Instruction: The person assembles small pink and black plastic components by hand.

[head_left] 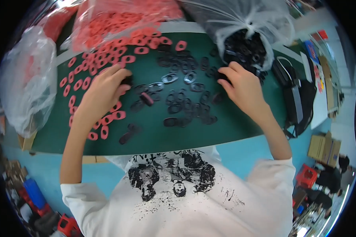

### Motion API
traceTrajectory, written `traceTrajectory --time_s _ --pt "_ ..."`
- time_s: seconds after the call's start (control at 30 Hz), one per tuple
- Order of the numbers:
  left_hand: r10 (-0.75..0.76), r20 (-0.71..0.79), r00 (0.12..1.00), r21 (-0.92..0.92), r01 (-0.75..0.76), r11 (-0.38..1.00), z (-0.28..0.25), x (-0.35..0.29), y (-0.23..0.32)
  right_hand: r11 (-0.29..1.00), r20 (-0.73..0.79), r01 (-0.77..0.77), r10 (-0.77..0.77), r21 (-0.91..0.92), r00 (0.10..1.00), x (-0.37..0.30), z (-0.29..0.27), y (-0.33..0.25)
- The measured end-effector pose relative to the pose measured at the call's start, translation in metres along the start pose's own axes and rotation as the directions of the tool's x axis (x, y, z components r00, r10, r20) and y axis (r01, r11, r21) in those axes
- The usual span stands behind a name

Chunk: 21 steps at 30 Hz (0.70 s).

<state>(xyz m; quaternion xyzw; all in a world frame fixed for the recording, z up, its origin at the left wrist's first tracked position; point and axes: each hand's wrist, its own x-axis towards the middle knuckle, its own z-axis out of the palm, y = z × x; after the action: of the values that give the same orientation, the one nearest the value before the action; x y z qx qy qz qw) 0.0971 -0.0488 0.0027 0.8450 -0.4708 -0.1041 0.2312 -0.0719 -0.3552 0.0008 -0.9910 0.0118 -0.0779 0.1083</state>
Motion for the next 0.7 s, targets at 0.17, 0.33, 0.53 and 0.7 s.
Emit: traceTrajectory --time_s 0.17,0.33,0.53,0.7 --pt "0.045 -0.139 0.989 -0.005 -0.046 0.999 0.017 -0.008 -0.009 0.958 -0.063 0.174 -0.164 0.226 0.984 0.016 -0.016 -0.011" --pt "0.068 -0.194 0.979 -0.049 -0.079 0.996 0.02 -0.011 -0.014 0.895 0.003 0.199 -0.218 0.399 0.976 0.048 -0.019 -0.029" --pt "0.108 -0.095 0.99 0.075 -0.102 0.992 0.009 -0.005 -0.012 0.759 0.032 0.183 -0.26 0.625 0.965 0.083 -0.01 -0.07" --pt "-0.023 -0.275 0.961 -0.168 -0.025 0.985 -0.019 -0.029 -0.019 0.655 -0.116 0.532 -0.567 0.536 0.815 0.13 0.01 -0.08"
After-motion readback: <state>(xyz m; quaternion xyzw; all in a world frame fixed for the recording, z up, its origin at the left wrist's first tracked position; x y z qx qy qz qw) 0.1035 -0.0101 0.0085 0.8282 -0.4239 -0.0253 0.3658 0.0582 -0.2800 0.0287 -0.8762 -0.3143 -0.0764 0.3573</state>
